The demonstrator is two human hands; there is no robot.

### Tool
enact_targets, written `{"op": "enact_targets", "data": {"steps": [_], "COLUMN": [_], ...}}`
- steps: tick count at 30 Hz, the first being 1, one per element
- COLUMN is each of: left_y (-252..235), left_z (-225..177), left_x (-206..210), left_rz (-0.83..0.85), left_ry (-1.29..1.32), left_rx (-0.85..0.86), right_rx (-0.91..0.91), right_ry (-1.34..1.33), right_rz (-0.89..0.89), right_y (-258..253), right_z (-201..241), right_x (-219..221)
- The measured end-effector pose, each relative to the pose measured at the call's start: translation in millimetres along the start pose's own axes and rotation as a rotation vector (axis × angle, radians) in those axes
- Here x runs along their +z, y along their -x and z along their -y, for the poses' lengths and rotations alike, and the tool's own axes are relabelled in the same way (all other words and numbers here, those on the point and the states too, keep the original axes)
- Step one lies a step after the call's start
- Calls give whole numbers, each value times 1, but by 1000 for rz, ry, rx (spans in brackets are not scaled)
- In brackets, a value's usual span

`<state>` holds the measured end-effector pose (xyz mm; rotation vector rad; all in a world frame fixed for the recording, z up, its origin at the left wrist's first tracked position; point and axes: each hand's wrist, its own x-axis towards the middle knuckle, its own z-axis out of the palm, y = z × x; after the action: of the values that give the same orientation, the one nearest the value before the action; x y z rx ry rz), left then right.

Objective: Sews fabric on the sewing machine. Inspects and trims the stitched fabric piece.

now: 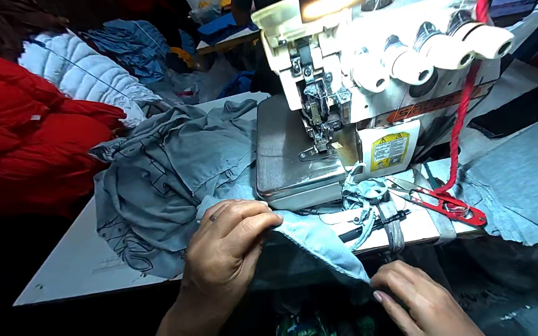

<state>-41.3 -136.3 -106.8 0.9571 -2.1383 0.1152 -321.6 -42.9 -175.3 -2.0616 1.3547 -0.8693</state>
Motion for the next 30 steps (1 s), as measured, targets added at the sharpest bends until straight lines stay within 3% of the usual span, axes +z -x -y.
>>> {"op": "enact_targets", "data": {"steps": [3, 7, 10, 14, 17, 20, 27, 30], "left_y": [14, 28, 32, 41, 45, 49, 57, 64], "left_z": [-4, -16, -26, -63, -101, -109, -109, -105], "left_x": [12, 25, 32, 14, 2, 9, 21, 17], "left_rz": [-133, -278, -351, -313, -78, 139, 16, -33], "left_ry": [89, 197, 77, -132, 100, 256, 220, 451], "left_rx": [-78, -185, -249, -289, -424, -588, -625, -629], "right_rx": [61, -47, -109, -101, -78, -91, -215, -283], "right_ry": [-61, 41, -6, -184, -255, -247, -244, -276], "right_rz": [75, -108, -129, -67, -81, -84, 30, 71], "right_y": [-6, -11, -12, -7, -8, -7, 4, 6], "right_z": [12, 4, -1, 24, 36, 44, 59, 59], "right_x": [6, 35, 45, 28, 22, 24, 42, 43]}}
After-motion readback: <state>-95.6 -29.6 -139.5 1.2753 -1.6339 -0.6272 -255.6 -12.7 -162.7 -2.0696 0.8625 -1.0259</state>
